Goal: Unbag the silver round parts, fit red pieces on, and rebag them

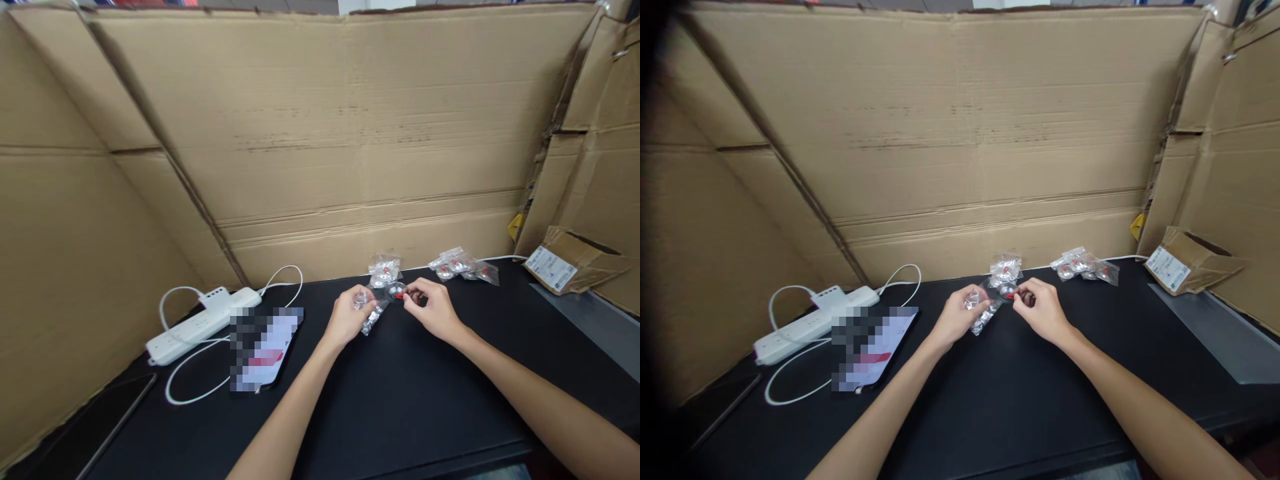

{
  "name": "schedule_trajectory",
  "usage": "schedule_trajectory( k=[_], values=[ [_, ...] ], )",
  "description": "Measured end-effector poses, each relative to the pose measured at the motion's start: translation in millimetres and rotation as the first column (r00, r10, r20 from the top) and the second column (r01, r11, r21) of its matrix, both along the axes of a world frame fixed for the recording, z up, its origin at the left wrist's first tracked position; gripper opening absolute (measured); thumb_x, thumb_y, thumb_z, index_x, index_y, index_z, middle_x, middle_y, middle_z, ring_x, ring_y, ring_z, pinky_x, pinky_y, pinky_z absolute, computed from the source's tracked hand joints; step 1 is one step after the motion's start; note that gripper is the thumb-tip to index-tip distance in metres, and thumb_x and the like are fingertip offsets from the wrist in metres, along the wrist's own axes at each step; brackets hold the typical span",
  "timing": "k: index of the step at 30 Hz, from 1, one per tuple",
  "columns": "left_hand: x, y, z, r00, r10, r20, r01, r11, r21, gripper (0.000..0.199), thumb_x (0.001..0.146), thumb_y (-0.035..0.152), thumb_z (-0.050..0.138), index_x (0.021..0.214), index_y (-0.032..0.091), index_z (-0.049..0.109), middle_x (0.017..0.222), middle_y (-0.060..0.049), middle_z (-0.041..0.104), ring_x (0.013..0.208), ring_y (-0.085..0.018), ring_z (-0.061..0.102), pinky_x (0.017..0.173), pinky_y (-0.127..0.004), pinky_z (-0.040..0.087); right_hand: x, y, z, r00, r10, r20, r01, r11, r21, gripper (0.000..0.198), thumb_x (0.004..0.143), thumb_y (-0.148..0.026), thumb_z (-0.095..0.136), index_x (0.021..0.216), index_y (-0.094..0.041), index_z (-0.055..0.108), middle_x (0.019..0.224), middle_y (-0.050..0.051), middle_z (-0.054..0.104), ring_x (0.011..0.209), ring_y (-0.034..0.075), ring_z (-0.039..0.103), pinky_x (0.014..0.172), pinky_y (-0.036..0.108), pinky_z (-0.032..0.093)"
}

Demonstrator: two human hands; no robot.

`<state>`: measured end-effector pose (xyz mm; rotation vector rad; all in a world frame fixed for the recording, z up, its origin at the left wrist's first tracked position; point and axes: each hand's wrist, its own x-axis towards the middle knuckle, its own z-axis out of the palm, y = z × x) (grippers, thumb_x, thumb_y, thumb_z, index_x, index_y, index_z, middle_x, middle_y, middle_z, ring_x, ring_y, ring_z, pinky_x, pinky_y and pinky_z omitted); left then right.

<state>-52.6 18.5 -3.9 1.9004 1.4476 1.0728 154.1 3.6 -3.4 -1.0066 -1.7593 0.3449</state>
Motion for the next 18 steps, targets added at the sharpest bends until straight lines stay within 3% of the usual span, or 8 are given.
schedule_trajectory(
  k=[5, 18],
  values=[
    [6, -11, 9.5, 0.969, -0.231, 0.092, 0.235, 0.971, -0.044, 0.015, 0.076, 0.029, 0.063, 0.085, 0.017, 0.063, 0.079, -0.002, 0.066, 0.071, -0.016, 0.06, 0.069, -0.028, 0.045, 3, 3, -1, 0.999, 0.004, 0.039, -0.004, 1.0, 0.017, 0.009, 0.082, -0.021, 0.057, 0.078, -0.019, 0.066, 0.068, 0.0, 0.057, 0.058, 0.012, 0.053, 0.057, 0.025, 0.044],
    [2, -15, 18.5, 0.96, -0.279, -0.003, 0.279, 0.96, 0.007, 0.016, 0.077, 0.024, 0.06, 0.09, 0.018, 0.066, 0.087, -0.002, 0.067, 0.08, -0.018, 0.059, 0.077, -0.03, 0.044, 10, 4, 3, 0.984, 0.091, 0.153, -0.092, 0.996, 0.0, 0.011, 0.084, -0.021, 0.056, 0.081, -0.019, 0.066, 0.071, 0.001, 0.057, 0.061, 0.013, 0.051, 0.059, 0.025, 0.042]
  ],
)
